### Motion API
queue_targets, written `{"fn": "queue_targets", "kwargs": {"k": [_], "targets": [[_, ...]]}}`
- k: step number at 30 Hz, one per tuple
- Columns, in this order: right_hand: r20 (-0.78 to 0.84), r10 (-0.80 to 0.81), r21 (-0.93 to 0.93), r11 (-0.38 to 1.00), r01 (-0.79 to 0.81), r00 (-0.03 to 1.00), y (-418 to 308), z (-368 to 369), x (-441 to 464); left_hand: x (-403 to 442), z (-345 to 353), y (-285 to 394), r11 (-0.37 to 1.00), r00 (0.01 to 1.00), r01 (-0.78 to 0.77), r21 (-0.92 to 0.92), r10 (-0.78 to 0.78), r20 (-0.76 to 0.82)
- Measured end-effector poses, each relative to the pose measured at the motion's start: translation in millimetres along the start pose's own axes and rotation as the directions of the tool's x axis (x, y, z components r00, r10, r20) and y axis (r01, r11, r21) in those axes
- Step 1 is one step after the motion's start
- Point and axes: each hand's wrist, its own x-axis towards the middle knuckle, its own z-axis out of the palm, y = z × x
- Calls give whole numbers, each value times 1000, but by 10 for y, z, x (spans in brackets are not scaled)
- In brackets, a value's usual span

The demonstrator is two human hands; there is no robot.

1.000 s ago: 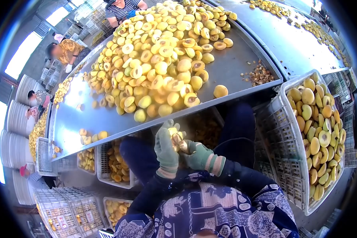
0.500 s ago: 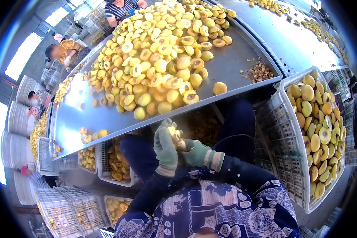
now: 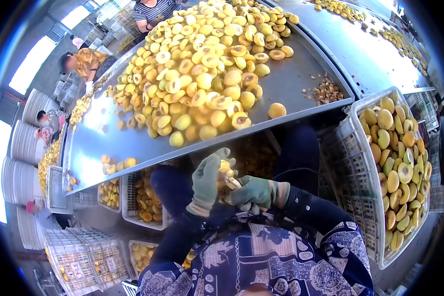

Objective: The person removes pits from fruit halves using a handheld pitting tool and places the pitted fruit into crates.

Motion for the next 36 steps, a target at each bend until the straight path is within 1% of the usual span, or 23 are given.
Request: {"fn": "queue_targets", "kwargs": {"k": [1, 3, 5, 6, 7, 8, 9, 10, 12, 14, 15, 18, 20, 21, 24, 28, 29, 30, 32, 33, 34, 35, 36], "targets": [[-58, -21, -66, 998, 17, 998, 27, 16, 36, -4, 63, -43, 995, 993, -93, -16, 92, -68], [-173, -78, -197, 979, 43, 982, 79, 74, 105, -7, 0, -63, 997, 998, 20, -79, -25, -55], [-98, 61, -71, 995, -68, 993, -33, 72, 8, -17, -31, -109, 986, 995, 80, -145, -88, -49], [-49, 130, -13, 991, -131, 990, -93, 98, -46, -26, 2, -122, 994, 998, 21, -111, -28, -60], [71, 125, 139, 981, -134, 990, -108, 94, -82, -25, 70, -124, 996, 997, -45, -76, 39, -73], [93, 101, 189, 975, -117, 990, -87, 69, -81, -32, 114, -98, 992, 989, -119, -39, 115, -92], [124, 83, 228, 968, -109, 989, -50, 49, -56, -57, 118, -35, 995, 993, -104, -9, 104, -53], [161, 70, 268, 957, -112, 985, -9, 55, -26, -52, 93, -12, 998, 999, -14, -54, 12, -38], [225, 6, 378, 921, -93, 974, 21, 93, -23, -49, 140, -66, 980, 996, -76, -183, 66, -59], [154, 7, 319, 946, -57, 988, -1, 145, -12, -49, 101, -83, 967, 999, -35, -252, 25, -41], [150, 11, 204, 978, -42, 989, -49, 145, 2, -41, 56, -85, 946, 1000, 14, -323, -14, 3], [116, 68, 203, 975, -90, 991, -71, 179, 24, -80, -19, -88, 950, 992, 115, -290, -125, -15], [396, -42, 516, 836, -185, 917, 54, 101, 106, -121, 18, -71, 947, 997, -28, -321, 6, -72], [446, -108, 556, 811, -181, 889, 114, 91, 178, -152, 67, 27, 953, 993, -21, -301, -16, -121], [541, -287, 669, 717, -198, 791, 261, 131, 426, -117, 92, 21, 931, 959, -214, -295, 143, -246], [478, -309, 700, 700, -144, 823, 186, 261, 439, -12, 2, 37, 858, 905, -388, -337, 286, -314], [463, -307, 692, 712, -123, 831, 138, 310, 412, -3, -74, 52, 891, 906, -374, -256, 293, -305], [456, -352, 718, 689, -104, 817, 101, 327, 391, 22, -94, 167, 865, 872, -418, -279, 296, -389], [458, -424, 758, 645, -94, 782, 21, 284, 364, 64, -459, 328, 847, 778, -507, -162, 368, -509], [407, -426, 738, 675, -15, 808, 43, 194, 381, 59, -712, 411, 841, 720, -537, -68, 415, -556], [293, -307, 691, 722, 21, 905, 85, 60, 413, -32, -860, 581, 828, 657, -561, -18, 432, -617], [82, -118, 581, 813, 48, 990, 108, -22, 444, -67, -1170, 635, 807, 575, -585, 86, 487, -658], [-165, 40, 445, 894, 38, 985, 101, -76, 476, -118, -1477, 701, 807, 543, -586, 74, 458, -704]]}}
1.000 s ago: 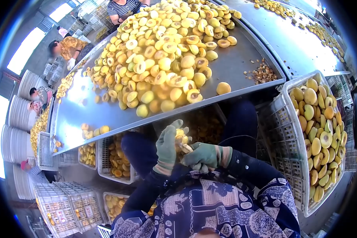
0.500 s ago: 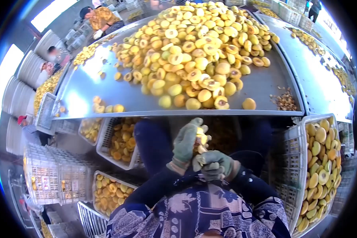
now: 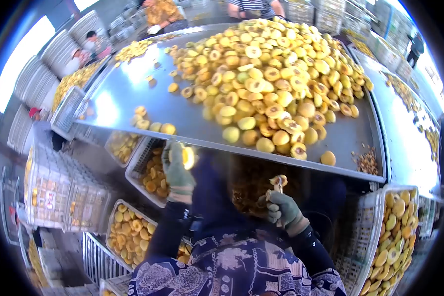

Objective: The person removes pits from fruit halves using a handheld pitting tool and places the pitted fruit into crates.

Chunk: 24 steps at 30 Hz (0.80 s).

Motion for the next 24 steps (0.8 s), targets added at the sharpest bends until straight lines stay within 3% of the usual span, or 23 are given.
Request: {"fn": "queue_targets", "kwargs": {"k": [1, 2, 3, 4, 6, 7, 8, 9, 10, 12, 13, 17, 24], "targets": [[-159, -35, -95, 995, 20, 987, 6, -39, 29, 224, -341, -21, 999, 999, 45, 3, -45, -7], [-308, -88, -192, 981, 29, 947, 23, -94, 47, 411, -603, -15, 983, 996, -40, 182, 53, -69], [-203, -30, -77, 997, 15, 979, -12, -230, 42, 569, -873, -62, 975, 994, -2, 222, 26, -106], [-196, -52, -66, 997, 40, 979, -35, -220, 24, 708, -1156, -138, 965, 990, 38, 259, -1, -143], [-326, -136, -102, 989, 108, 936, -37, -214, 38, 922, -1698, -404, 937, 975, 131, 324, -63, -212], [-357, -131, -83, 991, 109, 925, -36, -255, 65, 979, -1953, -627, 892, 986, 115, 437, -50, -157], [-359, -121, -88, 992, 96, 925, -24, -301, 92, 1041, -2283, -844, 790, 983, 180, 586, -165, -79], [-361, -111, -93, 992, 83, 926, -10, -347, 121, 916, -2331, -907, 516, 981, 178, 838, -157, -112], [-365, -99, -97, 993, 68, 926, 10, -365, 147, 775, -2295, -939, 165, 979, 166, 972, -144, -143], [-394, -94, -142, 989, 40, 914, 36, -312, 173, 580, -2229, -949, -203, 891, 184, 962, -379, -251], [-416, -98, -163, 986, 31, 904, 45, -271, 181, 572, -2432, -1115, -233, 857, 80, 969, -480, -186], [-480, -99, -244, 970, -25, 872, -2, -156, 213, 518, -2627, -1270, -220, 912, 36, 975, -392, -122], [-497, -151, -337, 941, -30, 854, -97, 53, 144, 368, -2683, -1172, -152, 871, -91, 984, -491, 4]]}}
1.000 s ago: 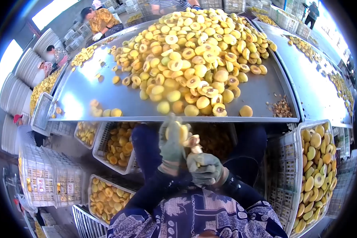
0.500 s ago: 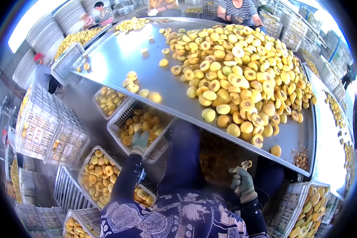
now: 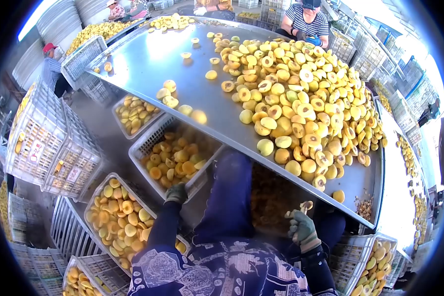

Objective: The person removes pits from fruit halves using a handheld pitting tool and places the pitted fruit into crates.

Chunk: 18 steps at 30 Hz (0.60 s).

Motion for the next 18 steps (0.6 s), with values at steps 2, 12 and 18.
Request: {"fn": "queue_targets", "kwargs": {"k": [2, 12, 18], "targets": [[-1, -14, -26, 1000, 14, 1000, 12, -70, 49, -81, 194, -10, 1000, 1000, 9, 26, -9, -17], [-48, -80, 129, 988, 86, 996, -90, -403, 391, -801, 415, 82, 992, 987, 91, -83, -79, 140], [-199, -205, 77, 971, 224, 958, -30, -459, 651, -893, -359, 145, 994, 947, 101, -39, -84, 309]]}}
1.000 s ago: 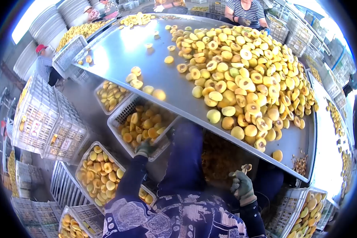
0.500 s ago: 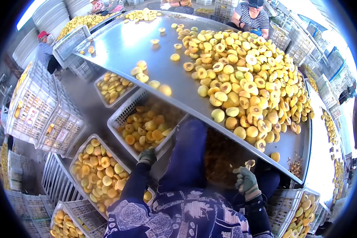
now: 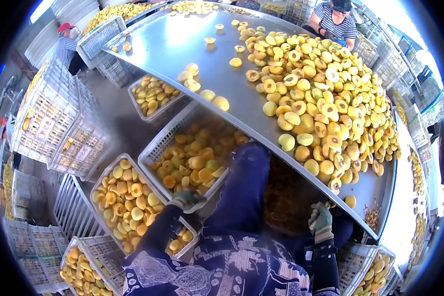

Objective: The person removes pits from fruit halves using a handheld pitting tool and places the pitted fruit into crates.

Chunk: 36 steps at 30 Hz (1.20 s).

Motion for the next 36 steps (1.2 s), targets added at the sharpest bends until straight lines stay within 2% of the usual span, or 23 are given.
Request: {"fn": "queue_targets", "kwargs": {"k": [1, 2, 3, 4, 5, 8, 9, 12, 13, 17, 20, 21, 22, 24, 25, 26, 28, 30, 31, 32, 33, 34, 36], "targets": [[0, 5, -125, 992, -5, 1000, 30, -3, 22, 191, -30, -227, 997, 994, 51, -63, -57, -89], [-7, -25, -194, 981, 23, 1000, 46, 66, -46, 463, 141, -471, 994, 904, 52, -92, -86, -418], [-10, -59, -265, 963, 54, 998, 37, 200, -173, 889, 236, -787, 926, 811, -173, -336, -60, -582], [-8, -92, -336, 938, 84, 996, 28, 289, -224, 920, 52, -768, 946, 791, -120, -301, -92, -605], [-51, -56, -311, 950, 38, 997, 39, 292, -194, 878, -163, -613, 990, 742, -44, -138, -60, -668], [-30, 14, -169, 985, -18, 999, 243, 196, -20, 1195, -344, -570, 995, 830, -79, 60, 99, -548], [-10, 18, -138, 990, -19, 1000, 238, 294, -84, 1257, -409, -478, 993, 902, -9, 113, 57, -428], [-98, 212, -314, 921, -232, 972, 295, 348, -43, 1431, -500, -193, 950, 956, 165, 264, -88, -279], [-131, 180, -344, 914, -215, 975, 273, 504, -122, 1367, -652, -66, 939, 976, 182, 292, -135, -174], [-78, 169, -295, 938, -184, 983, 296, 548, -93, 1703, -462, -281, 911, 946, 282, 302, -210, -248], [-74, 140, -284, 946, -156, 987, 291, 503, -113, 1380, -701, -80, 898, 985, 158, 410, -115, -127], [-59, 133, -261, 955, -144, 989, 271, 430, -85, 1337, -672, -126, 920, 982, 141, 365, -82, -172], [-42, 125, -235, 963, -131, 991, 273, 384, -66, 1287, -604, -228, 960, 934, 151, 237, -60, -352], [-67, 166, -239, 955, -177, 984, 260, 426, -86, 1280, -381, -452, 998, 743, 58, -13, -52, -667], [-96, 171, -226, 956, -189, 981, 227, 412, -128, 1397, -256, -609, 972, 677, -147, -183, -36, -735], [-42, 176, -252, 951, -181, 983, 231, 376, -159, 1520, -159, -609, 873, 616, -361, -329, -42, -787], [-15, 140, -289, 947, -139, 990, 199, 481, -316, 1123, -481, -12, 751, 588, -570, -334, 89, -804], [104, 157, -174, 975, -137, 982, 224, 439, -343, 693, -707, 696, 386, 530, -825, -413, 275, -802], [37, 148, -260, 956, -134, 988, 121, 542, -486, 304, -860, 1131, 269, 588, -809, -522, 361, -724], [75, 113, -218, 971, -94, 991, 129, 514, -510, -4, -964, 1479, 235, 619, -776, -586, 464, -634], [110, 75, -175, 983, -55, 991, 152, 460, -530, -160, -1007, 1738, 264, 562, -810, -523, 600, -568], [140, 36, -132, 991, -17, 989, 174, 392, -545, -247, -979, 1970, 358, 530, -846, -395, 643, -553], [153, -7, -100, 995, 23, 988, 185, 274, -580, -578, -1178, 2459, 504, 474, -863, -33, 785, -398]]}}
